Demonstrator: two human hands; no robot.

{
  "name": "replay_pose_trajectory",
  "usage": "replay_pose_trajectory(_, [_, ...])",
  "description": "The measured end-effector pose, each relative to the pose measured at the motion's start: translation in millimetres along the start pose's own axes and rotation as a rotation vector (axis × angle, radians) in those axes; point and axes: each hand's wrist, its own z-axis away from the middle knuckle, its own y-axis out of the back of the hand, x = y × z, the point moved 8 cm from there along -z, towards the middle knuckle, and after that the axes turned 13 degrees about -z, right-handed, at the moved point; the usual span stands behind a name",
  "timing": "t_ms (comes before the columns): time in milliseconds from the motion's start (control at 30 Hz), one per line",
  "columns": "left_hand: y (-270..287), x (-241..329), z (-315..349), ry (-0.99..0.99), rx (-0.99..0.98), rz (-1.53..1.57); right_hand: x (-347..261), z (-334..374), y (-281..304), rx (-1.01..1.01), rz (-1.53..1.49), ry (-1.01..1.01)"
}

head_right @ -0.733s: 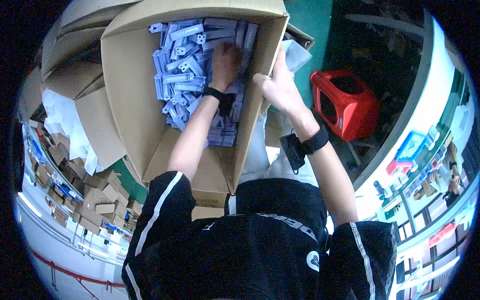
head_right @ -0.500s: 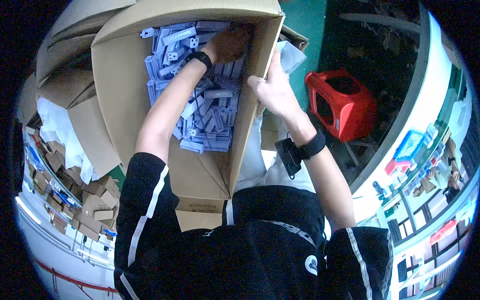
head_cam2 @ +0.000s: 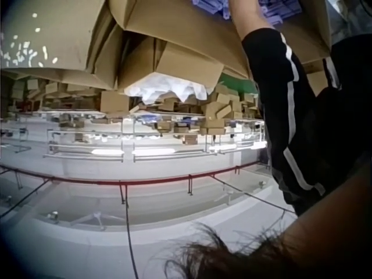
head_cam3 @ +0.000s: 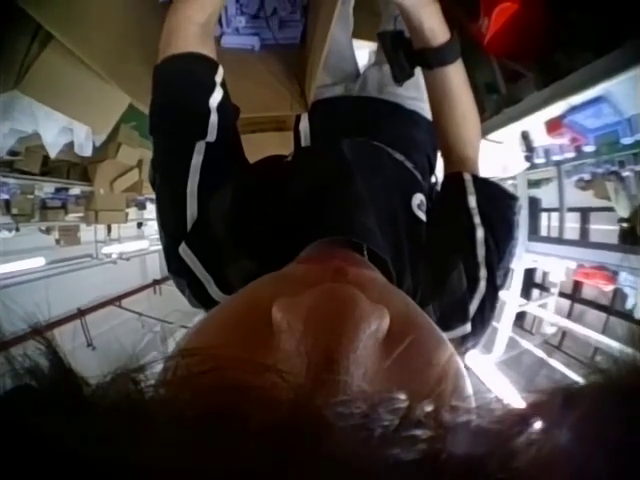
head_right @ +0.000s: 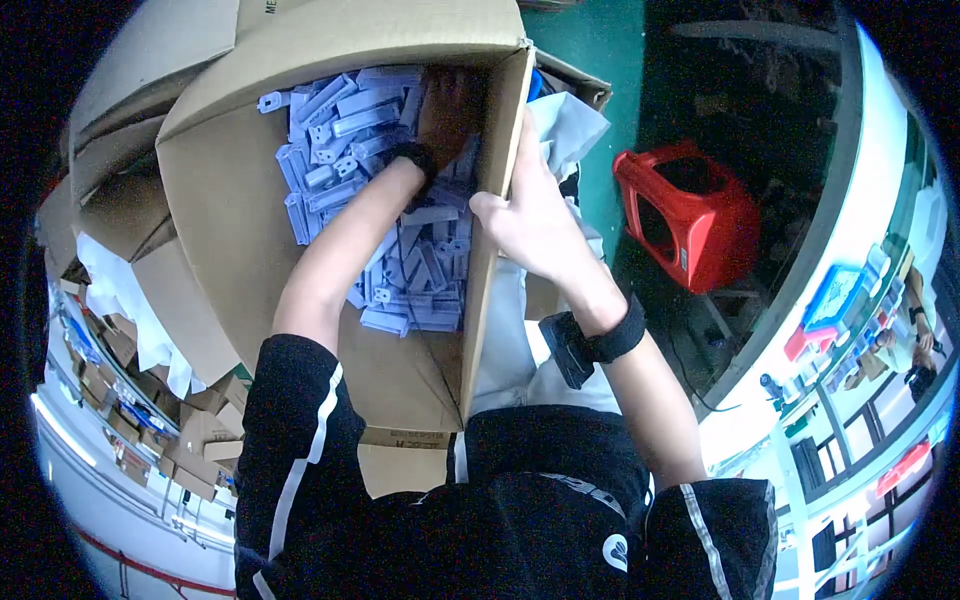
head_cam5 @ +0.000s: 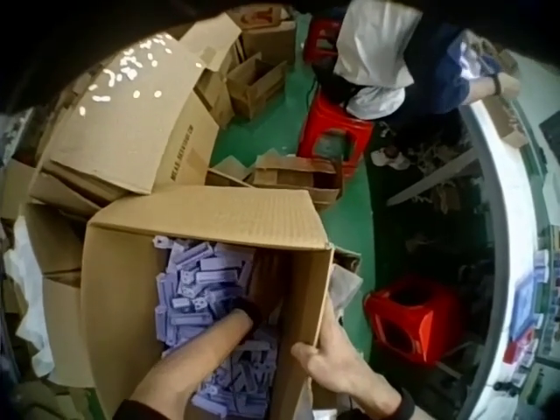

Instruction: Picking electronic components from floor boxes and placing them into a tray on an assembly line.

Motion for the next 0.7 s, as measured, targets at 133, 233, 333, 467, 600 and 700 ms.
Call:
replay_pose_trajectory(133, [-7.4, -2.4, 15.5, -0.18, 0.015, -0.023, 3.5, -1.9, -1.2, 0.023, 0.052, 0.03])
replay_pose_trajectory(233, [-21.2, -3.7, 7.5, -0.233, -0.005, 0.088, 0.8, -3.3, -5.4, 0.03, 0.073, 0.064])
replay_pose_trajectory(333, [-31.3, -7.3, -8.6, -0.178, -0.049, 0.359, 2.8, -1.6, -4.6, 0.039, 0.086, 0.004])
replay_pose_trajectory(467, [-36.4, 1.6, -23.4, -0.047, -0.161, 0.42, 3.3, -3.8, 1.5, 0.014, -0.006, 0.007])
replay_pose_trajectory(600, [-42.2, 13.5, -20.3, -0.011, -0.185, 0.306, -1.6, 3.1, -1.5, -0.014, -0.021, 0.013])
replay_pose_trajectory(700, [-54.3, 28.0, -24.7, -0.128, -0.133, 0.184, -5.5, 4.1, -2.5, -0.015, -0.007, 0.023])
